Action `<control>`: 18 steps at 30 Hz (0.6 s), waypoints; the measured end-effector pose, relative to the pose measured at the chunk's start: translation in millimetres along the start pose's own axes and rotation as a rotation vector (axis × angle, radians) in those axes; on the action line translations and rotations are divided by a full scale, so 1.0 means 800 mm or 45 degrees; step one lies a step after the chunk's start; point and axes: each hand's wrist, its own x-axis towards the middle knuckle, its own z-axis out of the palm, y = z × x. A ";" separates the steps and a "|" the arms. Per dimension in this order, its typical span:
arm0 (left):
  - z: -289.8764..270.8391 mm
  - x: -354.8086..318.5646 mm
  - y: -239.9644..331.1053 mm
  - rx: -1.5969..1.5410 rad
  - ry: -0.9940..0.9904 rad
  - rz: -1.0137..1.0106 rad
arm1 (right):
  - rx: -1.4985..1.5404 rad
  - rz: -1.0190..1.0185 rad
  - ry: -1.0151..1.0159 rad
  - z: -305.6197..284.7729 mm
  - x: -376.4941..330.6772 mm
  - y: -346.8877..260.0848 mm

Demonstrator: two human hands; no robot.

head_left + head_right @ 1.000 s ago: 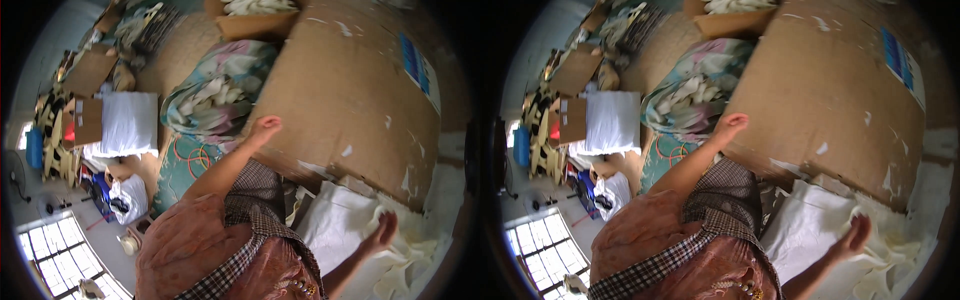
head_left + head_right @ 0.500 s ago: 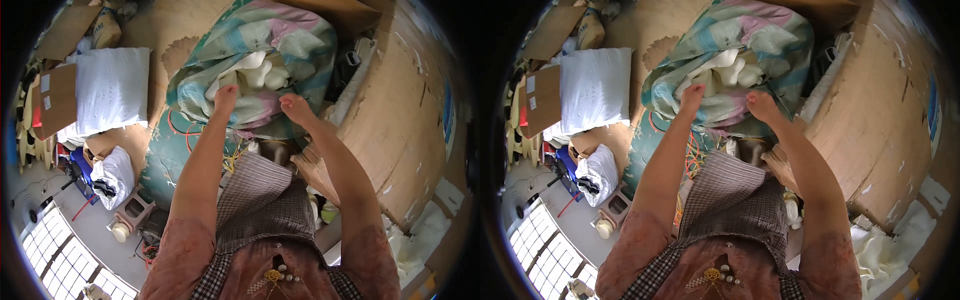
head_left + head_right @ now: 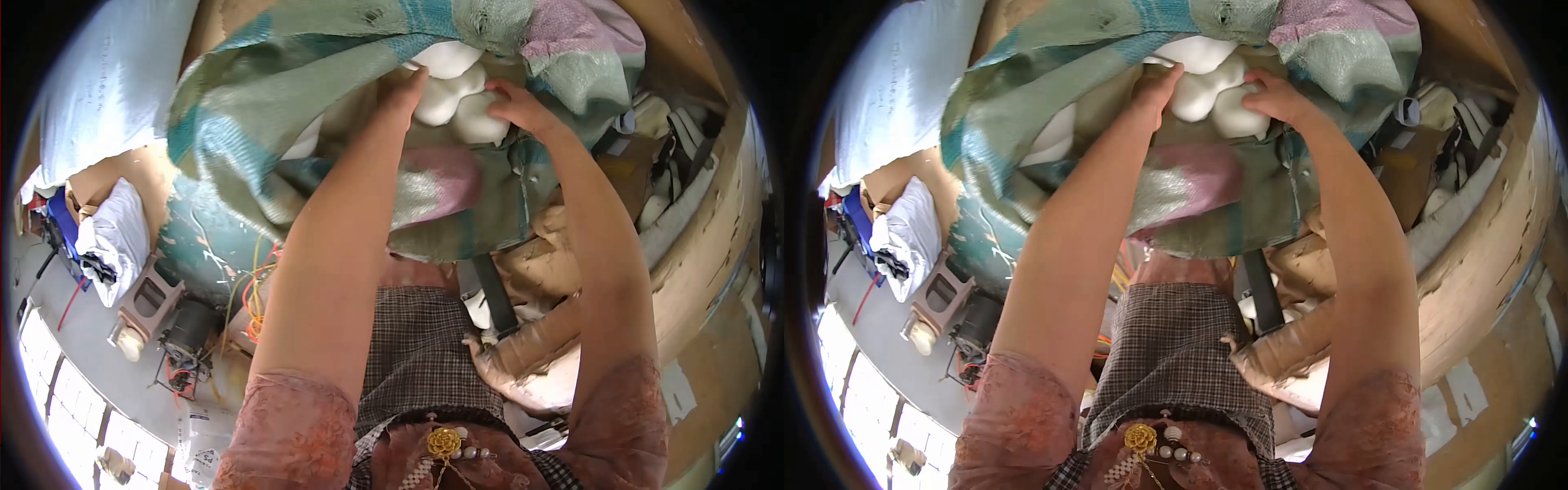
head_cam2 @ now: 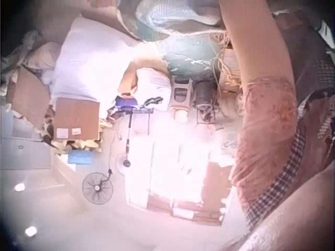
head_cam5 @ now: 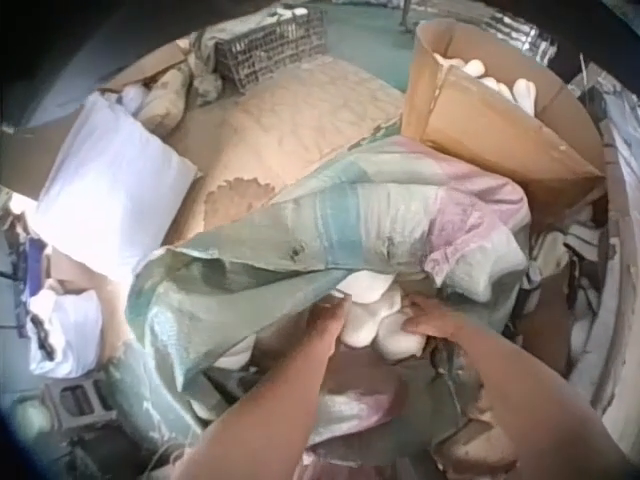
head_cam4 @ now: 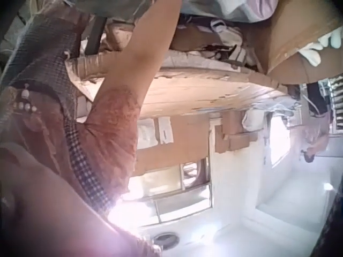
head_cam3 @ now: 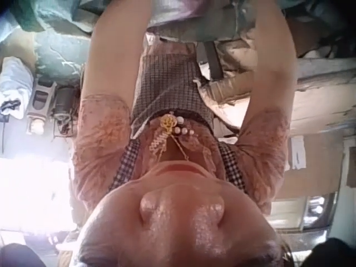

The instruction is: Sorting foam components and applying spray adhesive at a workbench.

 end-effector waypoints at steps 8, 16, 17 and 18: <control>0.009 -0.021 -0.012 -0.406 -0.284 0.017 | -1.209 -0.493 0.359 0.042 -0.035 0.038; -0.154 -0.099 0.047 -0.229 -0.547 -0.204 | -0.448 0.069 0.278 -0.179 0.000 0.041; -0.167 -0.120 0.054 -0.084 -0.664 -0.102 | -0.433 0.065 0.271 -0.175 -0.001 0.016; -0.170 -0.144 0.060 0.057 -0.592 -0.023 | -0.562 0.167 0.316 -0.163 -0.003 -0.014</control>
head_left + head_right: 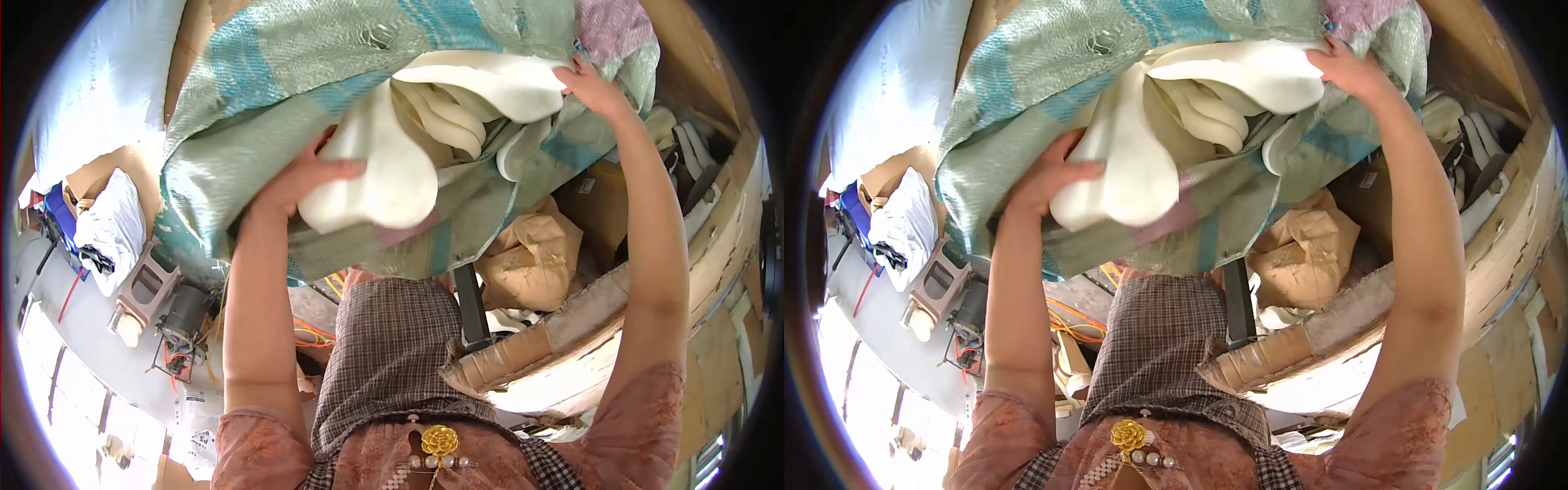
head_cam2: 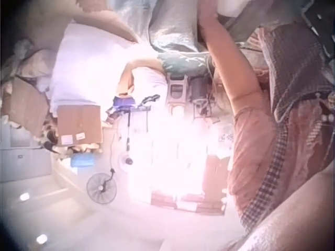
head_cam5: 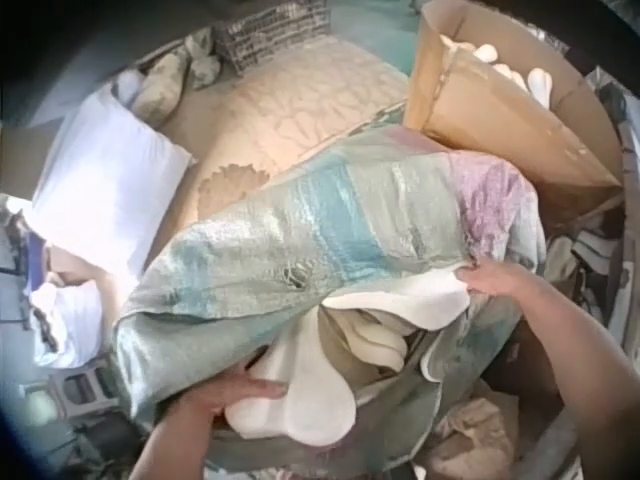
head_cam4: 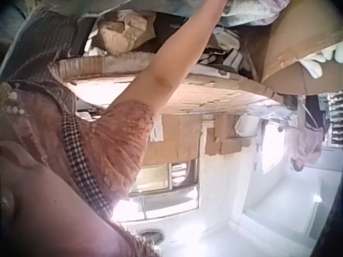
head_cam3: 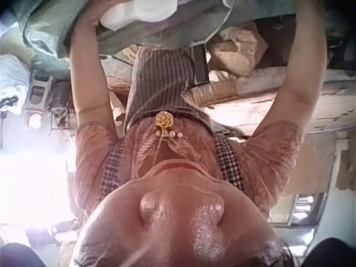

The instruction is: Sorting foam components and applying spray adhesive at a workbench.

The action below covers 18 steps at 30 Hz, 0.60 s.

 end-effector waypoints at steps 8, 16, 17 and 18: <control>0.101 -0.010 -0.026 0.869 0.637 0.008 | -0.175 -0.841 0.404 0.098 -0.141 -0.110; 0.057 0.022 -0.075 -1.081 0.092 -0.129 | 0.830 -0.455 -0.128 0.138 -0.144 -0.064; 0.048 0.028 -0.086 -1.191 0.293 0.015 | 0.978 -0.370 -0.255 0.142 -0.133 -0.056; 0.045 0.035 -0.095 -1.111 0.389 0.068 | 1.119 -0.282 -0.379 0.149 -0.133 -0.055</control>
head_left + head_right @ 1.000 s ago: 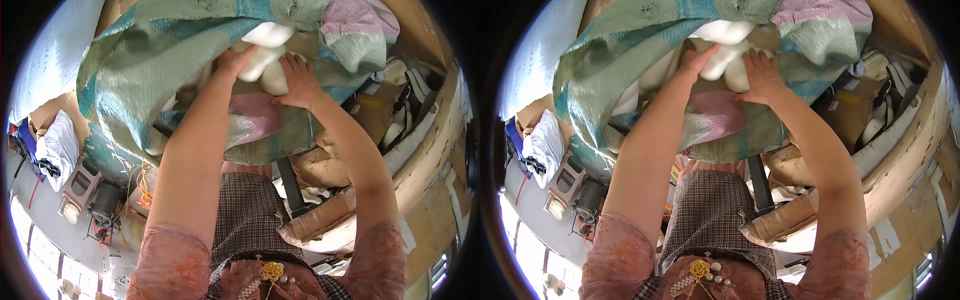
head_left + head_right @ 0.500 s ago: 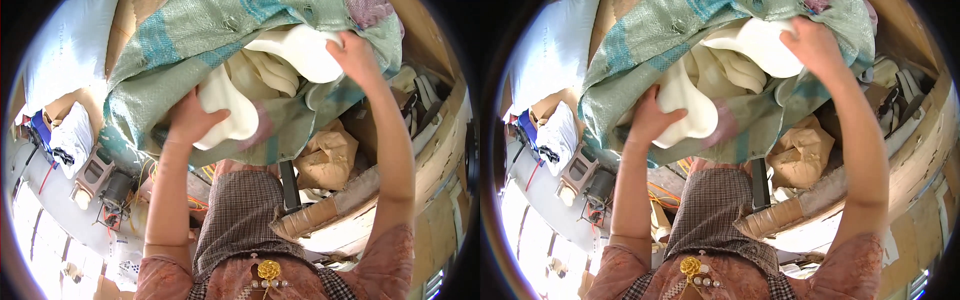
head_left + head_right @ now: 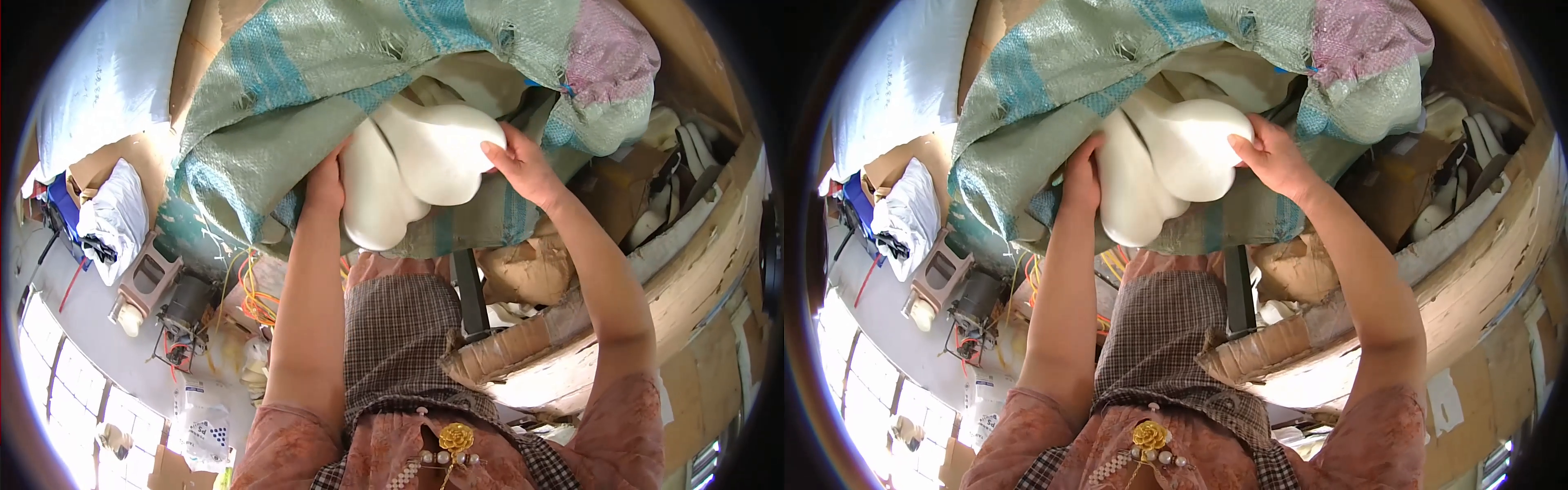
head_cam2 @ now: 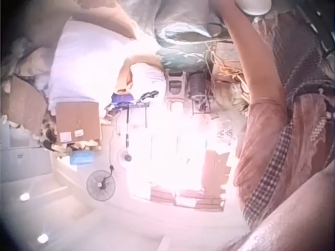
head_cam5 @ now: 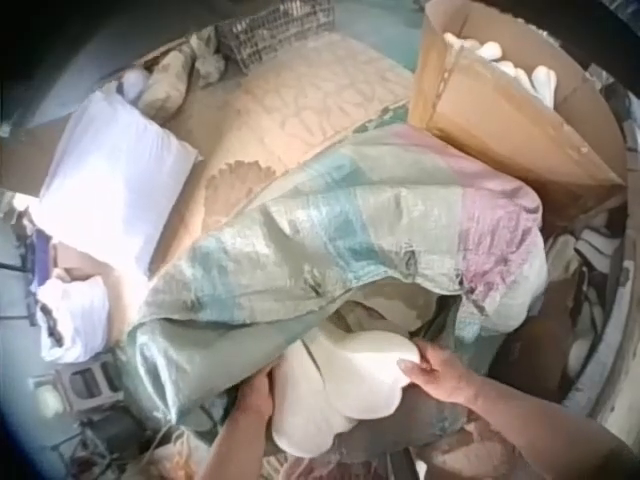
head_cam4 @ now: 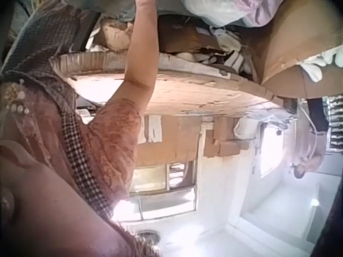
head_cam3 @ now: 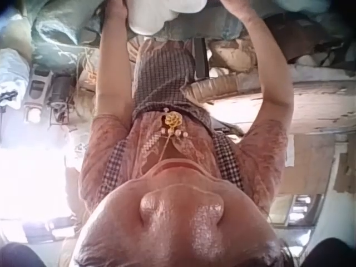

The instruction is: Sorting foam components and applying spray adhesive at a workbench.

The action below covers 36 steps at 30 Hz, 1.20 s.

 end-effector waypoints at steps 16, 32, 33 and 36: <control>0.023 0.009 0.020 -0.317 -0.376 -0.158 | 0.183 0.065 -0.521 0.032 -0.002 -0.001; -0.039 0.237 0.045 -0.577 0.653 -1.538 | 0.193 0.788 0.816 -0.130 0.132 0.189; -0.005 0.206 -0.002 -0.604 0.618 -1.613 | 0.127 0.861 0.908 -0.161 0.113 0.214; 0.064 0.105 -0.052 0.408 -0.276 -0.262 | 0.199 0.767 0.918 -0.236 0.089 0.241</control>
